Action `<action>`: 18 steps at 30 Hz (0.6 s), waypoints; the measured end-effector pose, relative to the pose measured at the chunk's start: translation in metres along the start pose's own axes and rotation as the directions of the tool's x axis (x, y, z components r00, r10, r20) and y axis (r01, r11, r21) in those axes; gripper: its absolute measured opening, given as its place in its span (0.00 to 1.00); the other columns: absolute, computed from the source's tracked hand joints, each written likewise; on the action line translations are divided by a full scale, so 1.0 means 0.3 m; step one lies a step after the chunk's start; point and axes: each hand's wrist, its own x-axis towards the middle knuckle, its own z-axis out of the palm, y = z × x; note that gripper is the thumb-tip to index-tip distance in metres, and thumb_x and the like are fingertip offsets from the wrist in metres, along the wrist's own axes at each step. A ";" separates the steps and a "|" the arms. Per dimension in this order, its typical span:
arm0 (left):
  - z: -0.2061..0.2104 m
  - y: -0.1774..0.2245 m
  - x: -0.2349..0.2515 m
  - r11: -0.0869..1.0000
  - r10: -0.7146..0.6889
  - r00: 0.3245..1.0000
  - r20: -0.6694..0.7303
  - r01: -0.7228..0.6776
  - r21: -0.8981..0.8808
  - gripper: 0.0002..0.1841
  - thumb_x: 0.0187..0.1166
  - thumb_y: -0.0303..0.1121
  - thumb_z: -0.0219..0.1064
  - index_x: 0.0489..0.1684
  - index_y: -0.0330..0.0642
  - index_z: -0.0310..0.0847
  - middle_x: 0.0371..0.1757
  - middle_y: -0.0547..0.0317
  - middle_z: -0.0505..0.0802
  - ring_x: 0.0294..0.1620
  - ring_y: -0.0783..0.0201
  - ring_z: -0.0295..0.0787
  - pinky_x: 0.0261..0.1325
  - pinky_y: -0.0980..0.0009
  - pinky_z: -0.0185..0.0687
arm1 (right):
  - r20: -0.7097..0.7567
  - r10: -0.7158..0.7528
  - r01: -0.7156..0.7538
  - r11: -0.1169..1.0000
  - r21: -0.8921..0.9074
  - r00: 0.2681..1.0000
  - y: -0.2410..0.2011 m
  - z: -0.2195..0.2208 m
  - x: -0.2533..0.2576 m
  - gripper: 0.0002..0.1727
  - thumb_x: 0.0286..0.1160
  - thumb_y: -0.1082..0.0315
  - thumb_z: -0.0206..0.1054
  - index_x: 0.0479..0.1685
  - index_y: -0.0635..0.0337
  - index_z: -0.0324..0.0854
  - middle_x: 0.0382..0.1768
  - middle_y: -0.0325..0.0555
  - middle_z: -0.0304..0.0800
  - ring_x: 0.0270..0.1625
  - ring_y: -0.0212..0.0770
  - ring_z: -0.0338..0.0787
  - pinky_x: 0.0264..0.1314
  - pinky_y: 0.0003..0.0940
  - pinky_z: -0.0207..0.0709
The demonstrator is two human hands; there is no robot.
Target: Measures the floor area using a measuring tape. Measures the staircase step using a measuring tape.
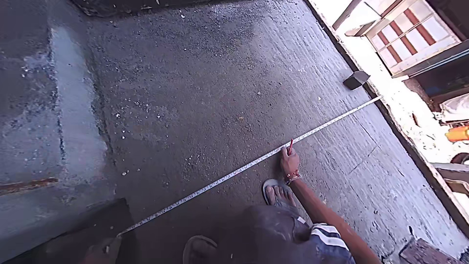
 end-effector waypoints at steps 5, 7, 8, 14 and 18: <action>-0.033 -0.012 0.001 0.999 -0.046 0.999 0.027 0.045 0.016 0.21 0.90 0.46 0.60 0.64 0.39 0.87 0.68 0.34 0.88 0.71 0.33 0.84 0.73 0.32 0.72 | -0.025 -0.080 0.081 0.996 0.046 0.996 -0.002 0.028 -0.040 0.21 0.89 0.58 0.61 0.46 0.72 0.83 0.35 0.60 0.86 0.41 0.52 0.85 0.52 0.54 0.74; -0.054 -0.009 0.006 0.997 -0.060 0.997 0.058 0.057 0.048 0.22 0.90 0.48 0.58 0.66 0.41 0.87 0.70 0.38 0.88 0.73 0.38 0.83 0.74 0.35 0.73 | -0.025 -0.080 0.082 0.995 0.064 0.996 -0.014 0.028 -0.055 0.21 0.90 0.58 0.60 0.51 0.74 0.83 0.41 0.62 0.87 0.45 0.49 0.85 0.56 0.51 0.74; -0.061 -0.011 0.005 0.997 -0.063 0.996 0.069 0.060 0.051 0.22 0.91 0.48 0.57 0.66 0.42 0.86 0.71 0.39 0.88 0.75 0.39 0.82 0.75 0.36 0.73 | -0.023 -0.081 0.082 0.995 0.063 0.996 -0.016 0.028 -0.060 0.22 0.90 0.58 0.60 0.54 0.74 0.83 0.43 0.64 0.87 0.47 0.49 0.86 0.59 0.51 0.74; -0.069 -0.009 0.022 0.999 -0.052 0.995 0.086 0.052 0.007 0.22 0.91 0.48 0.56 0.67 0.41 0.86 0.73 0.39 0.87 0.77 0.38 0.80 0.78 0.38 0.70 | -0.029 -0.098 0.100 0.992 0.083 0.995 -0.024 0.022 -0.077 0.21 0.89 0.58 0.60 0.51 0.74 0.82 0.44 0.63 0.86 0.47 0.47 0.84 0.60 0.49 0.73; -0.068 -0.016 0.019 0.998 -0.055 0.994 0.100 0.055 -0.003 0.23 0.91 0.48 0.56 0.68 0.40 0.85 0.73 0.39 0.86 0.78 0.40 0.80 0.79 0.38 0.69 | -0.009 -0.075 0.076 0.994 0.073 0.997 -0.027 0.026 -0.085 0.21 0.90 0.57 0.59 0.54 0.72 0.83 0.46 0.61 0.87 0.49 0.47 0.85 0.62 0.49 0.73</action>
